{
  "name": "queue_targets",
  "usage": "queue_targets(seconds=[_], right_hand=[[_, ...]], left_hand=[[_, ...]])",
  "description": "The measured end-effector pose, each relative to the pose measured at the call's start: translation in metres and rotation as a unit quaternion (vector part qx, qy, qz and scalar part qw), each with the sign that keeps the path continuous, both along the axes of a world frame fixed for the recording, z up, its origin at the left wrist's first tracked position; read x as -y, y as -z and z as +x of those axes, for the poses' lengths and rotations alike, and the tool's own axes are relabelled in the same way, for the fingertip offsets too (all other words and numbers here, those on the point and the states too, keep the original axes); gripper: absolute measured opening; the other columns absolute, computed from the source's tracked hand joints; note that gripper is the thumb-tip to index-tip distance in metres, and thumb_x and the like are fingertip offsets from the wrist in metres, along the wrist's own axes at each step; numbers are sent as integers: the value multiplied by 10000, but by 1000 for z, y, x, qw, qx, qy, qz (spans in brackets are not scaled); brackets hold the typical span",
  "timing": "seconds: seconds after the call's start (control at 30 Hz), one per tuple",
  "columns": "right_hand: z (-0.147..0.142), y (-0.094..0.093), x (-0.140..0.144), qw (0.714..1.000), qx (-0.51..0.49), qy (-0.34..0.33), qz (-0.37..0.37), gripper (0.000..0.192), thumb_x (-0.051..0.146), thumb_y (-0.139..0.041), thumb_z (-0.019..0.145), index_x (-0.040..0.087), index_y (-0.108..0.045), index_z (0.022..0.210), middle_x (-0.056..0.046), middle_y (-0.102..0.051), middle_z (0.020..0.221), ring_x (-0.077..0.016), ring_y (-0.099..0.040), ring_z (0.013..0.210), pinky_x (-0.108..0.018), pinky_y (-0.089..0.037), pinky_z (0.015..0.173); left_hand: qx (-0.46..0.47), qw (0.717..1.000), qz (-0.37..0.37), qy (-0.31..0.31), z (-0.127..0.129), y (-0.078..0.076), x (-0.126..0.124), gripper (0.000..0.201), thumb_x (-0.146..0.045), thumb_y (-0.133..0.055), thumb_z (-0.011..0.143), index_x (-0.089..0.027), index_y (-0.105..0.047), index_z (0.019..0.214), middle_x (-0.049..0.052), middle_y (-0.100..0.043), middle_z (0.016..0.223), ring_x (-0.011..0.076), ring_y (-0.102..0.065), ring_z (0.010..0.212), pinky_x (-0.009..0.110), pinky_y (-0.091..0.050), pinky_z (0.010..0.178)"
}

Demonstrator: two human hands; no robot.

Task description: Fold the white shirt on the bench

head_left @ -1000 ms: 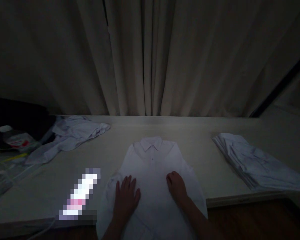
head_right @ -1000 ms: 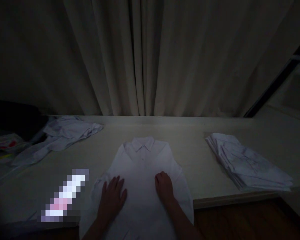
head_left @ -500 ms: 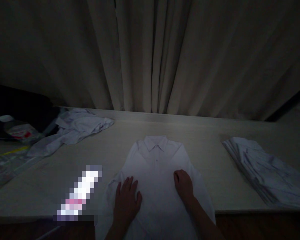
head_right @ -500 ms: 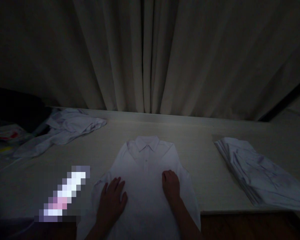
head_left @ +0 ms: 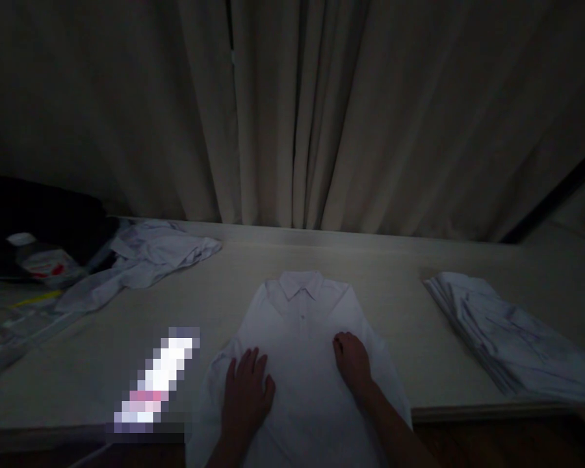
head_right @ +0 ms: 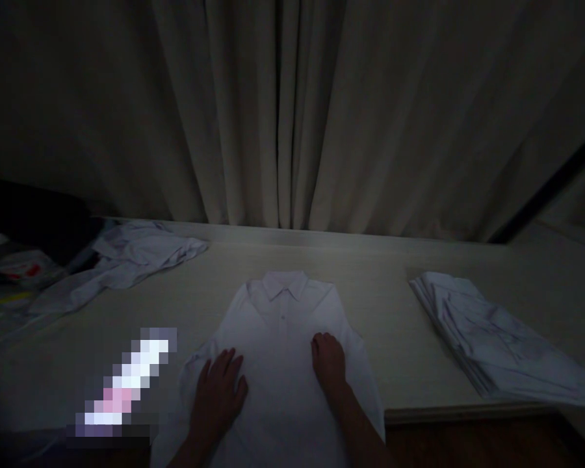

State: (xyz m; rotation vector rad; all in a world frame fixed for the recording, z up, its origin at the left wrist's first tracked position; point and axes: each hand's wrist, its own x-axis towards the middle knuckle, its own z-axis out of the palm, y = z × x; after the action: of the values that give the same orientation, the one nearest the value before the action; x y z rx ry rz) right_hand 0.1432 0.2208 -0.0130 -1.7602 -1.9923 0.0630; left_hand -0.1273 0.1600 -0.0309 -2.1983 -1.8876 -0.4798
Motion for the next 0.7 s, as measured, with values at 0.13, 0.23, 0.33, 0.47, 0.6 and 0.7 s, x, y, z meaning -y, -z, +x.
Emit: queue_targets(seconds=[0.13, 0.23, 0.33, 0.47, 0.6, 0.7], right_hand=[[-22, -13, 10, 1000, -7, -30, 7, 173, 199, -428, 889, 186, -600, 872, -52, -577, 867, -174, -513, 852, -284, -364, 777], [-42, -14, 23, 997, -7, -74, 5, 139, 213, -478, 873, 204, -614, 843, -40, -580, 892, -174, -506, 869, -291, -364, 792], [-55, -6, 33, 996, -9, -93, 3, 125, 194, -509, 857, 203, -626, 813, -43, -592, 901, -181, -513, 891, -295, -372, 797], [-59, 6, 37, 996, -14, -85, 7, 132, 175, -507, 857, 193, -630, 816, -57, -594, 903, -188, -519, 901, -306, -387, 815], [-54, 7, 34, 996, -17, -82, 13, 106, 196, -526, 849, 198, -631, 857, -59, -597, 947, -187, -528, 910, -313, -408, 832], [-44, 4, 26, 998, -2, -60, 26, 185, 228, -520, 854, 194, -611, 1012, -102, -576, 1106, -234, -502, 1064, -386, -391, 942]], left_hand=[[6, 1000, -2, 0, 2, -5, -1, 370, -285, -429, 832, -172, -561, 1158, 147, -576, 1285, 290, -490, 1226, 520, -320, 1049], [1, 1000, -2, -4, 2, -7, -1, 377, -296, -414, 839, -168, -559, 1163, 150, -570, 1294, 290, -488, 1230, 522, -311, 1053], [-4, 1000, 3, -5, 2, -5, -1, 379, -298, -415, 838, -160, -560, 1161, 154, -576, 1287, 291, -492, 1225, 521, -309, 1053], [-11, 1000, 10, 1, 1, 0, -1, 377, -293, -418, 838, -164, -555, 1164, 149, -575, 1288, 289, -493, 1223, 521, -311, 1050], [-15, 1000, 5, -2, 3, -3, 1, 373, -283, -406, 842, -175, -542, 1172, 142, -575, 1288, 282, -498, 1216, 535, -316, 1043], [-30, 999, 4, -20, 9, -17, -2, 332, -274, -396, 845, -186, -574, 1110, 139, -600, 1247, 315, -498, 1207, 599, -299, 1031]])
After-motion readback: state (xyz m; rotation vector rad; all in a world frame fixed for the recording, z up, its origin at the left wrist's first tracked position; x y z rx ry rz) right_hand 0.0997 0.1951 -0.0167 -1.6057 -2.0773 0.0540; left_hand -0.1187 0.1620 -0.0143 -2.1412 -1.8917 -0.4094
